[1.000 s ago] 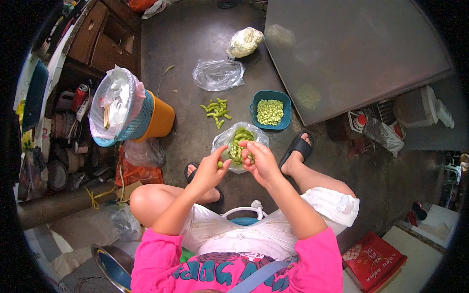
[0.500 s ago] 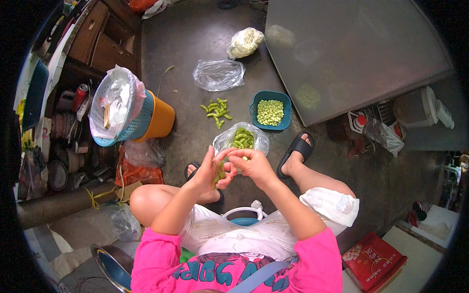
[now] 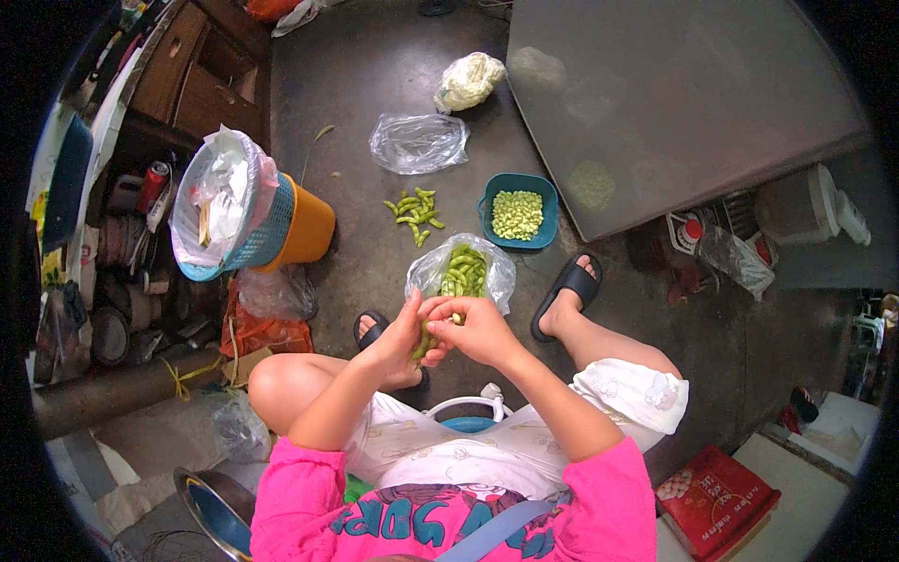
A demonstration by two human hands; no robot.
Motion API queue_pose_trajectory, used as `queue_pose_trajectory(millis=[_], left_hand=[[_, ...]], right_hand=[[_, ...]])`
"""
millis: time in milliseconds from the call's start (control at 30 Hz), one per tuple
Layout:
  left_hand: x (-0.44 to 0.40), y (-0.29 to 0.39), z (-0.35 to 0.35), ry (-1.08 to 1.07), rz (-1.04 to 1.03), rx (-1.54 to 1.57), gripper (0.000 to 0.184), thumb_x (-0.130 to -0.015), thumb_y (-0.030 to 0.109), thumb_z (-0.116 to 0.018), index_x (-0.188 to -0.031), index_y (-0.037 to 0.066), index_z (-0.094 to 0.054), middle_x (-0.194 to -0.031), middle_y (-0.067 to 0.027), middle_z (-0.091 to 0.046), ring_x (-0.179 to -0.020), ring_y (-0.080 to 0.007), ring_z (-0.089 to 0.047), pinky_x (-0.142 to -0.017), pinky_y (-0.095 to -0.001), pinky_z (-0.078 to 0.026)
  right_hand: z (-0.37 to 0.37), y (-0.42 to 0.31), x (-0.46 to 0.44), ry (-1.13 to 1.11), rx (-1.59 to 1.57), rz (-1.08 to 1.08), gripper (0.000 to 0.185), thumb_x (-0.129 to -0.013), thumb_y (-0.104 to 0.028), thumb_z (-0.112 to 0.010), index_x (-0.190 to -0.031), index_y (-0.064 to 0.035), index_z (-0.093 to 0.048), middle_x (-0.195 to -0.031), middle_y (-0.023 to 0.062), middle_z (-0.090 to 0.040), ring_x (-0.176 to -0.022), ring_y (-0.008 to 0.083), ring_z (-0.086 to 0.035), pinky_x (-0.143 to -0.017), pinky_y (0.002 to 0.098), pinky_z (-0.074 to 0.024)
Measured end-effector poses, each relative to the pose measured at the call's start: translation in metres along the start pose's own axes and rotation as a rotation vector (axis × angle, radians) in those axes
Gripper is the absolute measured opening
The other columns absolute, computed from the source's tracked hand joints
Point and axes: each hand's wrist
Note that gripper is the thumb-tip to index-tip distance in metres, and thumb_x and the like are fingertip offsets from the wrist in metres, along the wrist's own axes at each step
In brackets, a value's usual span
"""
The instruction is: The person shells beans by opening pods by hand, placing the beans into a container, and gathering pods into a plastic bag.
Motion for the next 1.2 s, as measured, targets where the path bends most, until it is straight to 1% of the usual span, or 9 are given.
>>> queue_pose_trajectory(millis=[67, 167, 267, 400, 467, 600, 700, 900, 1200], left_hand=[[-0.001, 0.001, 0.001, 0.001, -0.035, -0.017, 0.067, -0.083, 0.064, -0.017, -0.109, 0.007, -0.043, -0.067, -0.0043, -0.047, -0.051, -0.0089, -0.041, -0.042, -0.0200, -0.030], [-0.007, -0.006, 0.013, 0.022, -0.112, -0.149, 0.067, -0.083, 0.064, -0.016, -0.101, 0.007, -0.047, -0.070, -0.0026, -0.050, -0.052, -0.0077, -0.041, -0.044, -0.0193, -0.032], [-0.005, -0.007, 0.014, 0.041, -0.227, -0.333, 0.055, -0.088, 0.055, -0.025, -0.096, 0.007, -0.050, -0.071, -0.0007, -0.052, -0.055, -0.0060, -0.042, -0.048, -0.0186, -0.033], [-0.004, -0.001, 0.005, 0.168, -0.497, -0.622, 0.036, -0.091, 0.036, -0.039, -0.091, 0.004, -0.054, -0.068, 0.0006, -0.050, -0.054, -0.0039, -0.038, -0.047, -0.0174, -0.030], [-0.003, 0.003, 0.003, 0.195, -0.562, -0.715, 0.027, -0.090, 0.027, -0.044, -0.086, 0.003, -0.056, -0.065, 0.0015, -0.049, -0.054, -0.0035, -0.037, -0.048, -0.0172, -0.030], [0.002, 0.009, 0.009, 0.101, -0.405, -0.480, 0.027, -0.090, 0.025, -0.045, -0.086, 0.001, -0.058, -0.062, 0.0026, -0.047, -0.053, -0.0035, -0.036, -0.047, -0.0175, -0.028], [0.005, 0.014, 0.009, 0.058, -0.367, -0.415, 0.027, -0.089, 0.024, -0.046, -0.087, 0.000, -0.058, -0.062, 0.0031, -0.046, -0.052, -0.0032, -0.036, -0.046, -0.0175, -0.027], [0.009, 0.017, 0.007, 0.038, -0.338, -0.389, 0.028, -0.089, 0.024, -0.046, -0.087, -0.001, -0.058, -0.063, 0.0039, -0.046, -0.052, -0.0027, -0.035, -0.046, -0.0168, -0.026], [0.013, 0.008, 0.000, 0.003, -0.289, -0.281, 0.028, -0.089, 0.025, -0.046, -0.084, 0.000, -0.056, -0.067, 0.0031, -0.048, -0.052, -0.0017, -0.034, -0.045, -0.0163, -0.024]], right_hand=[[0.001, -0.003, 0.001, 0.015, -0.048, -0.052, 0.011, -0.077, -0.006, -0.060, -0.081, 0.0045, -0.060, -0.071, 0.0048, -0.060, -0.058, 0.0110, -0.057, -0.054, 0.0221, -0.0469], [0.005, -0.006, 0.001, 0.053, -0.082, -0.081, 0.011, -0.077, -0.009, -0.061, -0.079, 0.0014, -0.060, -0.068, 0.0041, -0.059, -0.055, 0.0089, -0.054, -0.049, 0.0198, -0.0435], [0.015, -0.002, -0.002, 0.123, -0.114, -0.086, 0.015, -0.076, -0.015, -0.064, -0.080, -0.0015, -0.060, -0.066, 0.0015, -0.057, -0.051, 0.0057, -0.049, -0.046, 0.0172, -0.0382], [0.020, 0.003, -0.005, 0.163, -0.164, -0.072, 0.025, -0.074, -0.024, -0.066, -0.084, -0.0027, -0.060, -0.067, -0.0010, -0.054, -0.051, 0.0027, -0.042, -0.045, 0.0151, -0.0332], [0.017, 0.001, -0.004, 0.162, -0.155, -0.069, 0.024, -0.076, -0.021, -0.064, -0.089, -0.0016, -0.060, -0.069, -0.0009, -0.055, -0.052, 0.0026, -0.042, -0.045, 0.0153, -0.0325], [0.017, -0.001, -0.004, 0.004, -0.361, -0.074, 0.023, -0.081, -0.014, -0.058, -0.098, 0.0006, -0.058, -0.072, -0.0004, -0.055, -0.052, 0.0027, -0.040, -0.044, 0.0158, -0.0302], [0.018, -0.002, -0.003, -0.029, -0.327, -0.072, 0.021, -0.082, -0.010, -0.055, -0.100, 0.0020, -0.058, -0.071, -0.0003, -0.055, -0.052, 0.0029, -0.039, -0.044, 0.0164, -0.0291], [0.017, -0.007, -0.001, -0.048, -0.329, -0.095, 0.020, -0.081, -0.010, -0.056, -0.096, 0.0033, -0.059, -0.070, 0.0017, -0.057, -0.052, 0.0036, -0.041, -0.045, 0.0164, -0.0302], [0.019, -0.003, 0.003, -0.045, -0.319, -0.055, 0.014, -0.075, -0.001, -0.057, -0.087, 0.0029, -0.061, -0.070, 0.0058, -0.059, -0.053, 0.0055, -0.046, -0.046, 0.0169, -0.0341]])
Point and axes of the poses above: each hand's wrist, its own x-axis away from the middle knuckle, its own z-axis out of the back of the hand, y = z × x
